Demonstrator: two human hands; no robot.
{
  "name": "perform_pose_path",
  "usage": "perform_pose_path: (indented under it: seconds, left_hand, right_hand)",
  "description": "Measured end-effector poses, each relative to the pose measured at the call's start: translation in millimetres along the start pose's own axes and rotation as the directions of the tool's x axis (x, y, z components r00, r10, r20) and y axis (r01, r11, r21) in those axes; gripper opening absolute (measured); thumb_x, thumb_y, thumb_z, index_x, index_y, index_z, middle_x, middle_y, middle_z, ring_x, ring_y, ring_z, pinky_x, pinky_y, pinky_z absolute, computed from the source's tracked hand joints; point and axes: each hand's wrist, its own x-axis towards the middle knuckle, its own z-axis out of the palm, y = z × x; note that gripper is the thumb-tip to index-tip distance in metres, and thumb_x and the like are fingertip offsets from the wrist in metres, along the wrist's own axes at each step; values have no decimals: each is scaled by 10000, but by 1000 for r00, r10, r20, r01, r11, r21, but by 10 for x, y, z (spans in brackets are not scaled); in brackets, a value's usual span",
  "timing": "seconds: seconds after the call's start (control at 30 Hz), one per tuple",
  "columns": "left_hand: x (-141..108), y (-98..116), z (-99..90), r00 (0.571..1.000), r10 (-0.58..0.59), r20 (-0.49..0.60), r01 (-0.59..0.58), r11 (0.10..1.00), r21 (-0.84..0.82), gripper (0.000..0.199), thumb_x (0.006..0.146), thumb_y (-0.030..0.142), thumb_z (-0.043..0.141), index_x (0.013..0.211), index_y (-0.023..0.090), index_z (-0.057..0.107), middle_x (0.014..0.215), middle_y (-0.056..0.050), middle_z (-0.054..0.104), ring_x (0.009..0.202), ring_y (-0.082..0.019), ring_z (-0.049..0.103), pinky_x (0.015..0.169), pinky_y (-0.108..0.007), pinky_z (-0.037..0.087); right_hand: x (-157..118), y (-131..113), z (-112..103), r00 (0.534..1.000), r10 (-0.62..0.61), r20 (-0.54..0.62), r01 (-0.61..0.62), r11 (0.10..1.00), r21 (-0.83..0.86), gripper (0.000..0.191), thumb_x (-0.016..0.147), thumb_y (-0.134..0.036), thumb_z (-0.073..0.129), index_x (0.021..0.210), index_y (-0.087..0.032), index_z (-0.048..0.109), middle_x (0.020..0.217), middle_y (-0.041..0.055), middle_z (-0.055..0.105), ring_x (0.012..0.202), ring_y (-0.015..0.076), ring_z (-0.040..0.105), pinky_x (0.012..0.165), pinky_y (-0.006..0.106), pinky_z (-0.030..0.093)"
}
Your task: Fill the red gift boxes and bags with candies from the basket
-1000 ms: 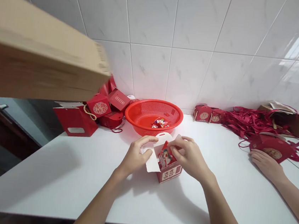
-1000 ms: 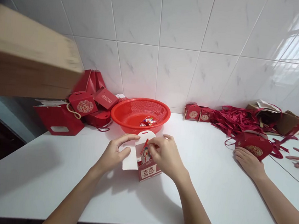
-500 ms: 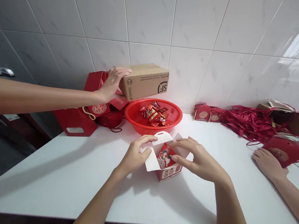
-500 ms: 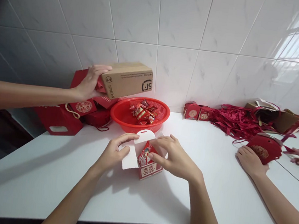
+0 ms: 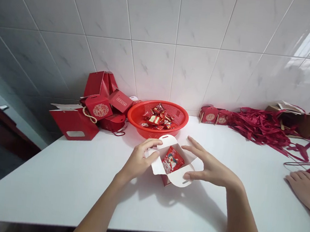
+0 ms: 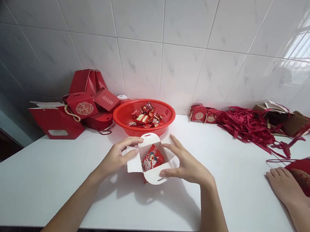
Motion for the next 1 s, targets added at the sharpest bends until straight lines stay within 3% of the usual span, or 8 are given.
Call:
perform_pose_path:
  seconds: [0.17,0.27,0.4,0.47,0.67,0.77,0.87,1.0]
  left_hand:
    - [28,-71,-29,997,-62,-38,62,998,1,352,741,288,632,1065,190,727,1322,-125,600,1074,-263,681,880,-365,566]
    - [31,-88,-44,994,-108,-9,108,994,5,352,739,272,615,1058,190,739,1257,-116,658,1093,-278,680,837,-346,575]
    - [19,-70,-34,988,-149,31,150,988,-37,431,748,243,586,1152,178,722,1173,-98,729,1072,-267,683,842,-331,574]
    - [22,-66,-22,987,-162,-11,161,983,-83,502,720,242,598,1203,148,702,1161,-110,736,1053,-265,688,847,-333,576]
    - [66,-38,-24,952,-243,-184,194,949,-248,535,684,270,609,1188,122,709,1105,-108,755,943,-258,711,772,-343,582]
    - [78,-14,-38,949,-274,-157,229,940,-254,542,698,350,651,1191,130,709,1115,-103,754,952,-264,705,780,-350,572]
    - [73,-14,-66,959,-268,-93,238,939,-248,592,701,412,680,1225,138,698,1209,-108,725,1074,-294,672,882,-373,544]
    - [70,-61,-104,975,-218,-38,194,925,-326,578,705,317,559,1236,138,703,1324,-105,670,1272,-323,567,1047,-396,455]
  right_hand:
    - [27,100,63,996,77,-49,-75,996,42,903,685,-609,808,1463,-281,490,1673,144,150,1535,384,114,1177,604,292]
    - [41,116,88,987,110,-115,-101,991,82,931,683,-598,813,1480,-258,470,1671,157,150,1523,391,183,1156,583,346]
    - [68,66,117,991,1,-131,23,983,183,837,771,-522,777,1497,-271,443,1533,138,469,1341,347,521,1074,528,470]
    - [89,32,138,986,-78,-147,110,969,223,817,805,-490,758,1516,-288,411,1453,103,566,1270,317,587,1063,506,485]
    - [155,-26,227,954,-201,-223,250,943,220,894,797,-467,778,1556,-328,325,1596,84,390,1412,323,446,1129,500,423]
    - [173,-26,254,947,-235,-219,279,940,198,888,791,-449,790,1546,-341,336,1607,82,369,1444,312,402,1137,492,415]
    - [175,-1,254,945,-219,-242,262,952,159,804,798,-445,780,1505,-338,410,1605,91,371,1463,318,369,1128,507,419]
    - [166,16,229,918,-222,-329,278,951,135,674,798,-440,780,1412,-321,529,1537,103,467,1409,327,444,1113,520,429]
